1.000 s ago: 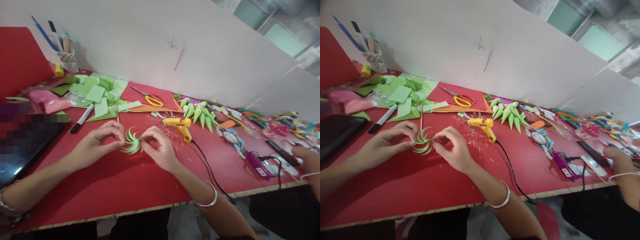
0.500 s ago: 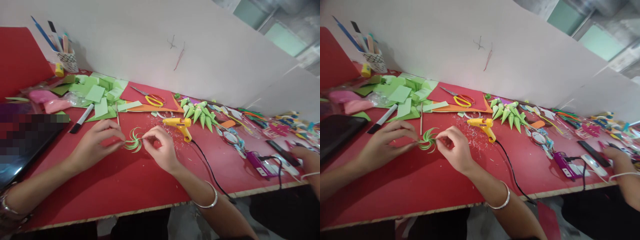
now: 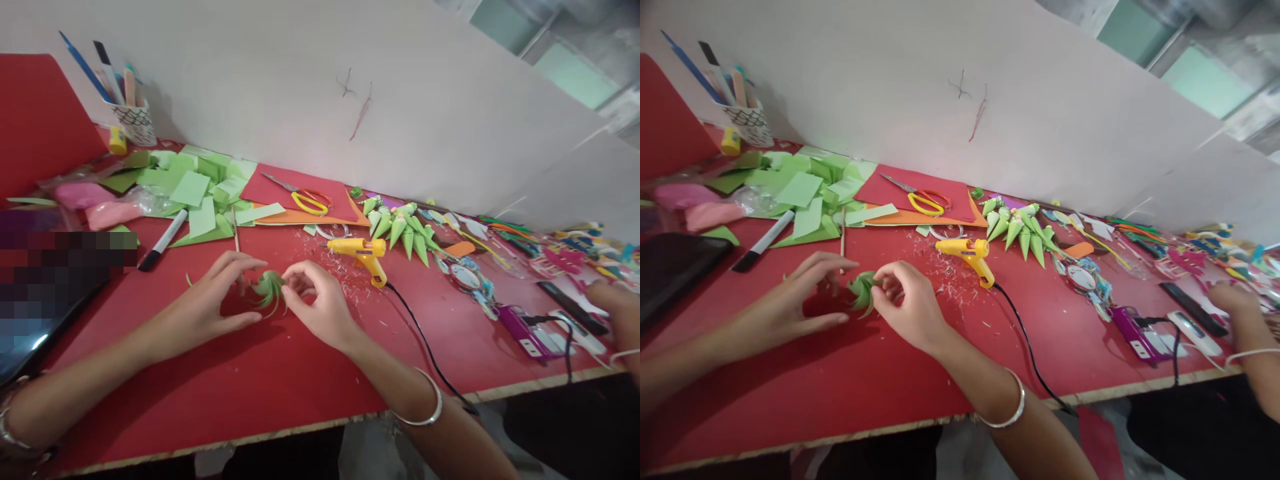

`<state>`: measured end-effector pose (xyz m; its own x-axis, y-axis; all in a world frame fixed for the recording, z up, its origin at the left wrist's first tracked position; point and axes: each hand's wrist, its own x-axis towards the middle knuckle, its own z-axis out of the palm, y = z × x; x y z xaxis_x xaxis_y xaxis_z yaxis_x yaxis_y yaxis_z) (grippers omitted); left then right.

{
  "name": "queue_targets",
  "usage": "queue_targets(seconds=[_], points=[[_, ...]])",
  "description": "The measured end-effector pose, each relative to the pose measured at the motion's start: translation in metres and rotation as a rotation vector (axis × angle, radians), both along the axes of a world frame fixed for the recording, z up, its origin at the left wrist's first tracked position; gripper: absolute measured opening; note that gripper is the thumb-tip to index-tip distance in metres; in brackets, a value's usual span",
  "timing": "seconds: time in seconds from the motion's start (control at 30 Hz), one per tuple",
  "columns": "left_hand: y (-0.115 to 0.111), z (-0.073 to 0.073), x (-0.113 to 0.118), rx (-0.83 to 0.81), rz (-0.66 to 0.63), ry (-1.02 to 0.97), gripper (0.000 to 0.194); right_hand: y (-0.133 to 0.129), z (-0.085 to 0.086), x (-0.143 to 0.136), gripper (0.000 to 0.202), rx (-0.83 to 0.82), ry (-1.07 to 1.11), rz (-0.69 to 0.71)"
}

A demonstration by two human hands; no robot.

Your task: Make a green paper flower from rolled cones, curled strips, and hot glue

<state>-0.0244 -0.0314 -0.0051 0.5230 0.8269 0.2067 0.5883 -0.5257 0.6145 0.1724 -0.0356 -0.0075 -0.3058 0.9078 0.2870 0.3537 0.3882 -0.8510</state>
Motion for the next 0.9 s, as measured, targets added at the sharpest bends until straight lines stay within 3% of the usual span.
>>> queue_targets(seconds=[0.17,0.3,0.47,0.73,0.9], points=[[0.001,-0.006,0.001,-0.012,0.051,0.050,0.045,-0.005,0.002,0.002,0.049,0.033,-0.142,0.010],[-0.002,-0.007,0.002,-0.023,0.046,0.064,0.047,-0.004,0.002,0.004,0.076,-0.002,-0.281,0.151],[-0.004,-0.011,0.002,-0.068,-0.004,0.041,0.044,0.002,-0.001,0.004,0.073,-0.114,-0.316,0.263],[0.002,-0.018,0.001,-0.042,0.106,0.069,0.040,0.006,-0.009,0.002,0.063,-0.202,-0.272,0.197],[0.003,-0.018,0.001,-0.147,-0.002,0.041,0.037,0.012,-0.009,0.002,0.059,-0.202,-0.299,0.197]])
